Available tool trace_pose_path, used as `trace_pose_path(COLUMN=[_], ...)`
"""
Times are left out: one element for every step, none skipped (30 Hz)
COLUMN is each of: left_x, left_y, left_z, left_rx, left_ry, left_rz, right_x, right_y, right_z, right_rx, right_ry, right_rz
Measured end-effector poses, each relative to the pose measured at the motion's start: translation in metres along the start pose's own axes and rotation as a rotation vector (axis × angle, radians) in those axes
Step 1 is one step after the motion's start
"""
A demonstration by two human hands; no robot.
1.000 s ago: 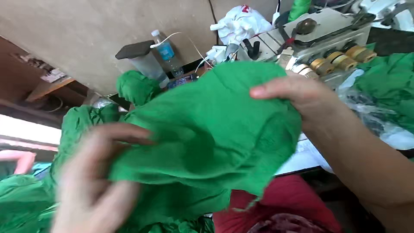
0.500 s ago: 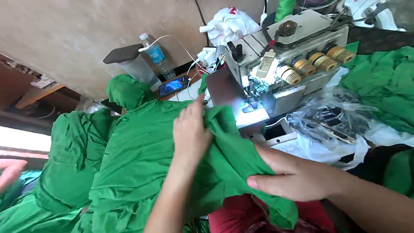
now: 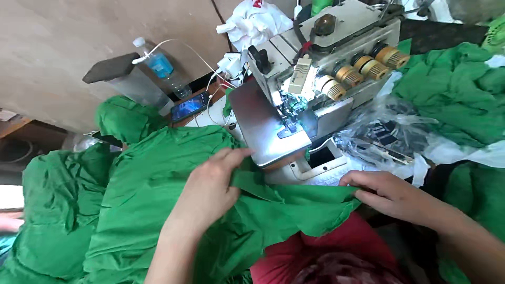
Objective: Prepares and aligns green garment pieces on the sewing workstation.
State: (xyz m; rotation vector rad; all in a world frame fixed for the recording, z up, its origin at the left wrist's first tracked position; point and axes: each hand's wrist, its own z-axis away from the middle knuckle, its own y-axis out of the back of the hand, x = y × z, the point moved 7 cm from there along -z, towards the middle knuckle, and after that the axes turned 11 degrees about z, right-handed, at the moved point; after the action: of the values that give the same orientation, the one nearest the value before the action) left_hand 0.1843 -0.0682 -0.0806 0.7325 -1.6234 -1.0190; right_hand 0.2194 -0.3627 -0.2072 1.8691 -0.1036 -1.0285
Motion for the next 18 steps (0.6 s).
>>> trace_pose_path(left_x=[0.000,0.000,0.000,-0.001,-0.001,0.001,0.005,0.010,0.016,0.022,0.029,0.034,0.038,0.041,0.045,0.050,0.057,0.067], left_y=[-0.006,-0.009,-0.010,-0.007,-0.001,0.008,0.019,0.029,0.038,0.043,0.044,0.042,0.037,0.031,0.025,0.020,0.015,0.012], left_z=[0.000,0.000,0.001,0.003,0.004,0.005,0.005,0.006,0.006,0.005,0.003,-0.001,-0.006,-0.011,-0.016,-0.021,-0.025,-0.029], left_rx=[-0.047,-0.082,-0.099,-0.092,-0.045,0.043,0.146,0.256,0.346,0.405,0.440,0.465,0.479,0.485,0.488,0.494,0.505,0.517], left_ry=[-0.012,-0.022,-0.026,-0.022,-0.023,-0.031,-0.047,-0.067,-0.086,-0.105,-0.124,-0.144,-0.156,-0.159,-0.160,-0.163,-0.172,-0.190], left_rz=[0.031,0.054,0.052,0.026,-0.020,-0.075,-0.124,-0.158,-0.169,-0.165,-0.148,-0.131,-0.122,-0.123,-0.126,-0.131,-0.137,-0.146], right_x=[0.001,0.001,0.001,0.000,-0.001,-0.001,-0.002,-0.001,0.000,0.002,0.003,0.002,-0.002,-0.007,-0.015,-0.024,-0.036,-0.048], right_y=[0.003,0.006,0.010,0.015,0.020,0.024,0.026,0.027,0.024,0.020,0.015,0.011,0.009,0.009,0.012,0.016,0.021,0.023], right_z=[0.001,0.001,0.002,0.002,0.003,0.004,0.006,0.006,0.006,0.006,0.004,0.002,-0.002,-0.007,-0.013,-0.020,-0.027,-0.034], right_rx=[0.025,0.062,0.112,0.158,0.199,0.234,0.261,0.269,0.257,0.229,0.190,0.146,0.115,0.119,0.158,0.216,0.283,0.360], right_ry=[-0.010,-0.016,-0.014,-0.011,-0.007,-0.007,-0.006,-0.006,-0.008,-0.015,-0.022,-0.023,-0.012,0.004,0.023,0.052,0.086,0.116], right_rz=[0.038,0.064,0.079,0.085,0.079,0.067,0.049,0.032,0.030,0.047,0.076,0.103,0.122,0.118,0.079,0.030,-0.015,-0.049])
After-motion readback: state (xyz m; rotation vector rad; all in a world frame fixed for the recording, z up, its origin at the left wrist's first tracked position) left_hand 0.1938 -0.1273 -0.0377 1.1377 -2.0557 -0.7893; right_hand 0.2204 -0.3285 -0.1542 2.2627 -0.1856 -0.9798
